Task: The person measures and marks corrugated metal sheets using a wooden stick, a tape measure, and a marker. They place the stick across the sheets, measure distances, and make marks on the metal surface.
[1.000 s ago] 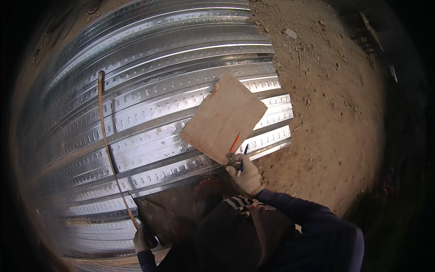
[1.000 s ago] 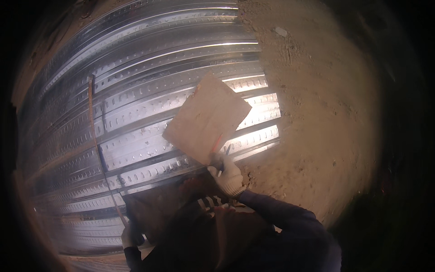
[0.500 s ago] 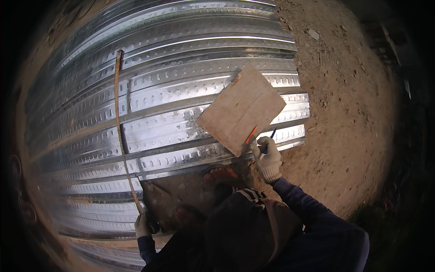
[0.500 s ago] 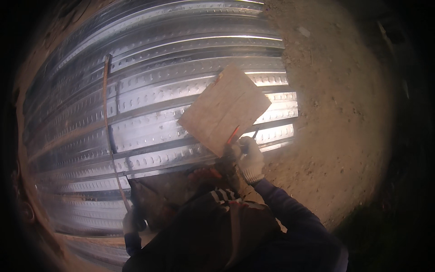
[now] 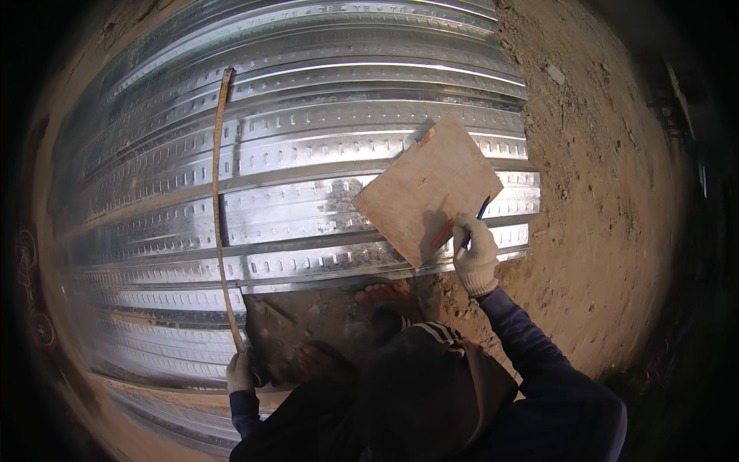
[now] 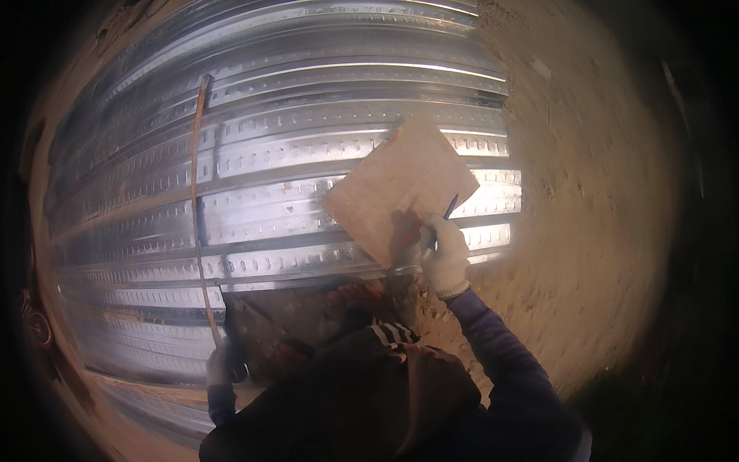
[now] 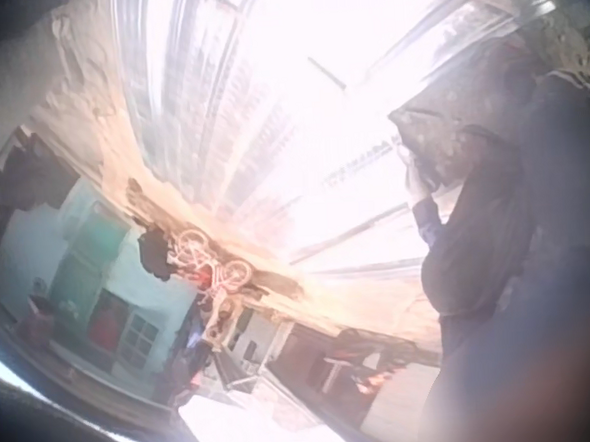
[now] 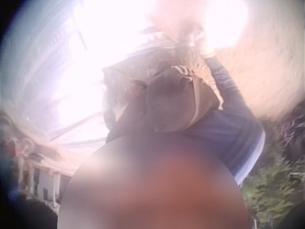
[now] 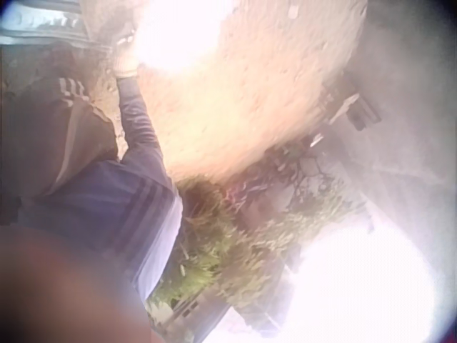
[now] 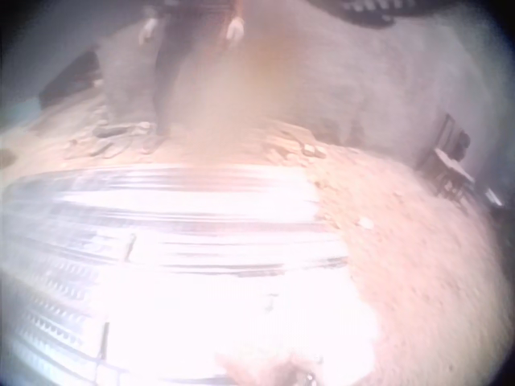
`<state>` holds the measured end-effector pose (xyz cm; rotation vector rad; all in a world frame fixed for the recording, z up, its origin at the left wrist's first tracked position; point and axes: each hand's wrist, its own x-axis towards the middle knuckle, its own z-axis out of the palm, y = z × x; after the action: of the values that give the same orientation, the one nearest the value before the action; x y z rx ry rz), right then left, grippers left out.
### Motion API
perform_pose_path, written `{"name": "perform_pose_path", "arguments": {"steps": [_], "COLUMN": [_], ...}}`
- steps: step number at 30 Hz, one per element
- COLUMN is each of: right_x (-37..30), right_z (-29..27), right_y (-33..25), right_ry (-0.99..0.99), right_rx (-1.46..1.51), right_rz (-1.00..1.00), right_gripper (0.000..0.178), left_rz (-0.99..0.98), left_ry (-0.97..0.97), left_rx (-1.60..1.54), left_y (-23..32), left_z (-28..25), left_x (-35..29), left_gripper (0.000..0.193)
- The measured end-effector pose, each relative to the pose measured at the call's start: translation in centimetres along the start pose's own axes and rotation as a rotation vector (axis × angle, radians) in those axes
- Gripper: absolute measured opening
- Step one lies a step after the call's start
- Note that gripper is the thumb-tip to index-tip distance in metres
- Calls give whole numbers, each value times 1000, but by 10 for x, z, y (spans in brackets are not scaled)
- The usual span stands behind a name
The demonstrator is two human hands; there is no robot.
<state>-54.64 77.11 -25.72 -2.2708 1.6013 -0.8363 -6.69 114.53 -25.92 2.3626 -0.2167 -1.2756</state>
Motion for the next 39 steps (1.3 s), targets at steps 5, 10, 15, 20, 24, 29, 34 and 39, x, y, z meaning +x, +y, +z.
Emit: {"name": "perform_pose_path", "arguments": {"steps": [5,10,15,20,24,29,34,39], "right_x": [8,27,80,165,175,153,147,149], "right_z": [6,22,30,20,15,32,28,31], "right_y": [-8,-19,-5,42,90,80,78,81], "right_ry": [-72,-122,9,-166,-443,-325,-241,-225], "right_rx": [64,152,16,-227,-193,-129,-51,-45], "right_rz": [35,105,-68,141,299,477,480,496], "right_gripper": [15,17,23,56,77,70,67,66], "left_rz": [160,182,44,196,253,185,32,-118], "left_ry": [5,24,25,-18,-86,-60,4,54], "left_rx": [162,112,50,-32,73,51,3,-96], "left_y": [-23,-34,-29,-75,-77,-57,-56,-18], "left_z": [-10,-6,-3,-6,-16,-9,-3,7], "left_x": [-3,-5,-2,10,14,9,0,-13], "left_gripper": [38,39,38,36,35,33,33,34]}}
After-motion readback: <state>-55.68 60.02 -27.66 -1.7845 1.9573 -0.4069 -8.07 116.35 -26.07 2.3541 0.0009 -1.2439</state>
